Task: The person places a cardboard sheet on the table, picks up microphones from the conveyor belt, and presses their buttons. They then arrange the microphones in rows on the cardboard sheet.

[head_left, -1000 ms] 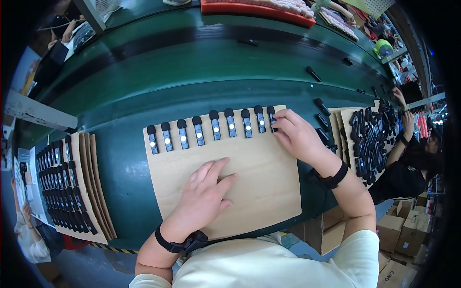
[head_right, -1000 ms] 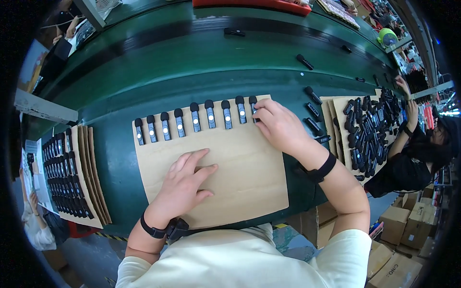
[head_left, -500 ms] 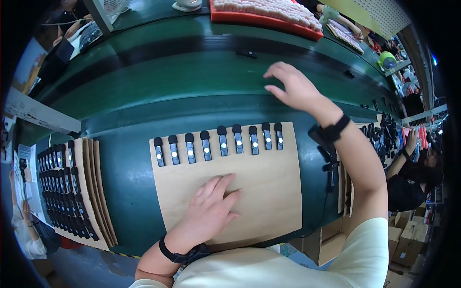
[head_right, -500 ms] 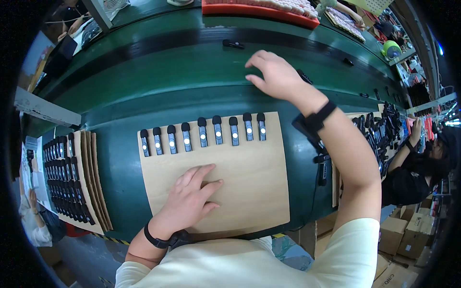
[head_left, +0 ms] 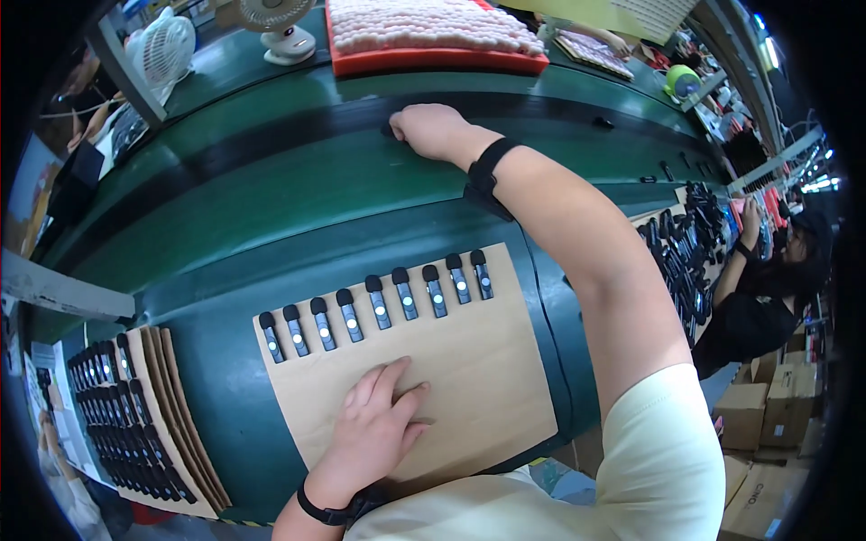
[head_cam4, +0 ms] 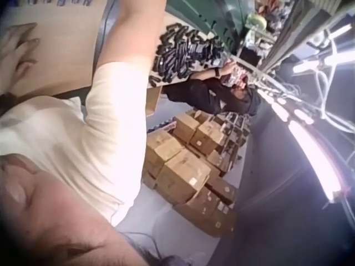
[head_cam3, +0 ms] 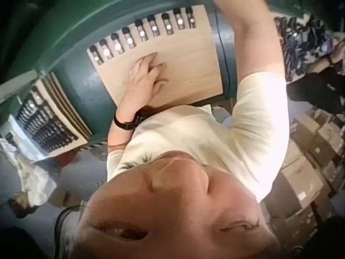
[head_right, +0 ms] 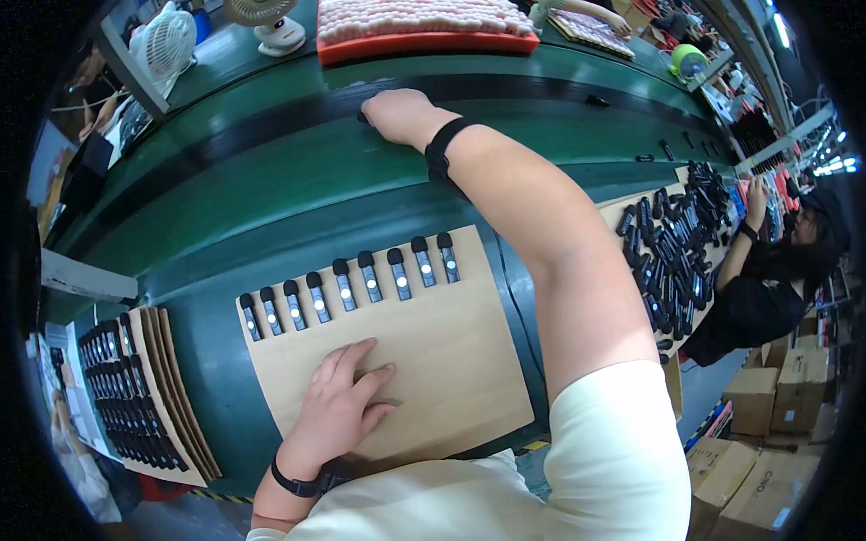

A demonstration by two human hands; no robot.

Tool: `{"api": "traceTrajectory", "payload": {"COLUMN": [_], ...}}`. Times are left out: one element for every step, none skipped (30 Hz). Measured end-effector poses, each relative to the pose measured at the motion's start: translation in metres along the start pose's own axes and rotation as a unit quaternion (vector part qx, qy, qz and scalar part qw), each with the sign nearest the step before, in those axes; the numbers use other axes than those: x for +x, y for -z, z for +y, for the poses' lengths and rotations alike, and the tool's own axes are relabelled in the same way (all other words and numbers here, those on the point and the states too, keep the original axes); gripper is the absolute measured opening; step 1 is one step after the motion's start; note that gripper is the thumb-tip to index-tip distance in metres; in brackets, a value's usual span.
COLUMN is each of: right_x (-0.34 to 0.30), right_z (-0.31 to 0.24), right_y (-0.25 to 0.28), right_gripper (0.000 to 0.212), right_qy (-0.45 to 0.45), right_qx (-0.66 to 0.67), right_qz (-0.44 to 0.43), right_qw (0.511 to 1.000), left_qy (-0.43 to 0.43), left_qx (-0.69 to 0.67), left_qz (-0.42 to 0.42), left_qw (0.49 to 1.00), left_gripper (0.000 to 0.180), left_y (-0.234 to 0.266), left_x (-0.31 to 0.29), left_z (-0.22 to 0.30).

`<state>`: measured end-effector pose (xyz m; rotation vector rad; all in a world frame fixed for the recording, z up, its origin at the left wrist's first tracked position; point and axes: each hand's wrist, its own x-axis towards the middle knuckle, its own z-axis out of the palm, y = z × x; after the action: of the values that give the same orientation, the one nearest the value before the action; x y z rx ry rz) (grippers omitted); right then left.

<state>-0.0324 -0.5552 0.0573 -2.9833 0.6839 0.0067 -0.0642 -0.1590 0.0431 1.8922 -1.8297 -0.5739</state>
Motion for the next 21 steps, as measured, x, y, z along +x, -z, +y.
{"api": "traceTrajectory", "payload": {"right_x": [-0.01, -0.021, -0.035, -0.054, -0.074, -0.096, -0.117, -0.141, -0.167, -0.191, -0.215, -0.236, -0.257, -0.276, -0.294, -0.31, -0.32, -0.326, -0.332, -0.336, -0.339], "right_z": [0.002, 0.002, 0.003, 0.002, -0.002, -0.008, -0.022, -0.038, -0.05, -0.061, -0.069, -0.078, -0.086, -0.095, -0.105, -0.117, -0.126, -0.133, -0.138, -0.143, -0.148], "right_y": [0.002, 0.002, 0.003, 0.007, 0.013, 0.019, 0.025, 0.032, 0.036, 0.036, 0.03, 0.023, 0.015, 0.007, 0.008, 0.012, 0.013, 0.009, 0.006, 0.003, 0.0], "right_gripper": [0.016, 0.016, 0.016, 0.018, 0.02, 0.022, 0.024, 0.025, 0.025, 0.024, 0.024, 0.024, 0.025, 0.025, 0.025, 0.025, 0.026, 0.026, 0.026, 0.027, 0.027], "right_qy": [0.002, 0.003, -0.005, 0.004, 0.017, 0.029, 0.01, -0.009, -0.017, -0.024, 0.0, 0.025, 0.043, 0.063, 0.067, 0.039, 0.014, 0.024, 0.039, 0.053, 0.067], "right_qx": [0.032, 0.064, 0.062, 0.108, 0.153, 0.198, 0.246, 0.294, 0.339, 0.383, 0.398, 0.413, 0.42, 0.428, 0.433, 0.438, 0.445, 0.454, 0.448, 0.442, 0.437], "right_qz": [0.039, 0.076, 0.078, 0.097, 0.116, 0.136, 0.111, 0.086, 0.071, 0.056, 0.065, 0.073, 0.1, 0.125, 0.122, 0.13, 0.135, 0.127, 0.156, 0.183, 0.211], "right_qw": [0.999, 0.995, 0.995, 0.989, 0.981, 0.97, 0.963, 0.952, 0.938, 0.922, 0.915, 0.907, 0.901, 0.893, 0.89, 0.889, 0.885, 0.881, 0.879, 0.876, 0.872], "left_qy": [-0.008, -0.008, -0.009, -0.011, -0.016, -0.017, -0.011, -0.005, -0.009, -0.01, -0.012, -0.011, -0.009, -0.035, -0.058, -0.078, -0.064, -0.075, -0.09, -0.105, -0.093], "left_qx": [0.001, 0.0, -0.001, -0.003, -0.002, 0.001, 0.007, 0.012, 0.014, 0.017, 0.019, 0.021, 0.022, -0.012, -0.044, -0.076, -0.071, -0.103, -0.136, -0.169, -0.166], "left_qz": [-0.002, 0.0, 0.002, 0.003, 0.0, 0.001, 0.003, 0.006, 0.005, 0.01, 0.013, 0.017, 0.016, 0.04, 0.065, 0.091, 0.093, 0.105, 0.118, 0.131, 0.133], "left_qw": [1.0, 1.0, 1.0, 1.0, 1.0, 1.0, 1.0, 1.0, 1.0, 1.0, 1.0, 1.0, 1.0, 0.998, 0.995, 0.99, 0.991, 0.986, 0.98, 0.971, 0.973], "left_gripper": [0.046, 0.046, 0.046, 0.046, 0.046, 0.045, 0.045, 0.045, 0.045, 0.044, 0.044, 0.043, 0.043, 0.042, 0.042, 0.041, 0.041, 0.04, 0.039, 0.038, 0.038], "left_y": [0.0, -0.001, -0.002, -0.003, -0.003, -0.003, -0.002, -0.001, -0.001, 0.0, -0.001, -0.001, 0.0, 0.002, 0.006, 0.009, 0.013, 0.018, 0.023, 0.026, 0.027], "left_x": [0.002, 0.003, 0.005, 0.005, 0.005, 0.005, 0.003, 0.001, 0.0, -0.001, -0.002, -0.003, -0.003, -0.002, -0.002, -0.004, -0.007, -0.009, -0.008, -0.01, -0.013], "left_z": [0.0, 0.001, 0.001, 0.002, 0.002, 0.003, 0.003, 0.003, 0.004, 0.004, 0.004, 0.005, 0.007, 0.009, 0.01, 0.012, 0.013, 0.016, 0.02, 0.023, 0.026]}}
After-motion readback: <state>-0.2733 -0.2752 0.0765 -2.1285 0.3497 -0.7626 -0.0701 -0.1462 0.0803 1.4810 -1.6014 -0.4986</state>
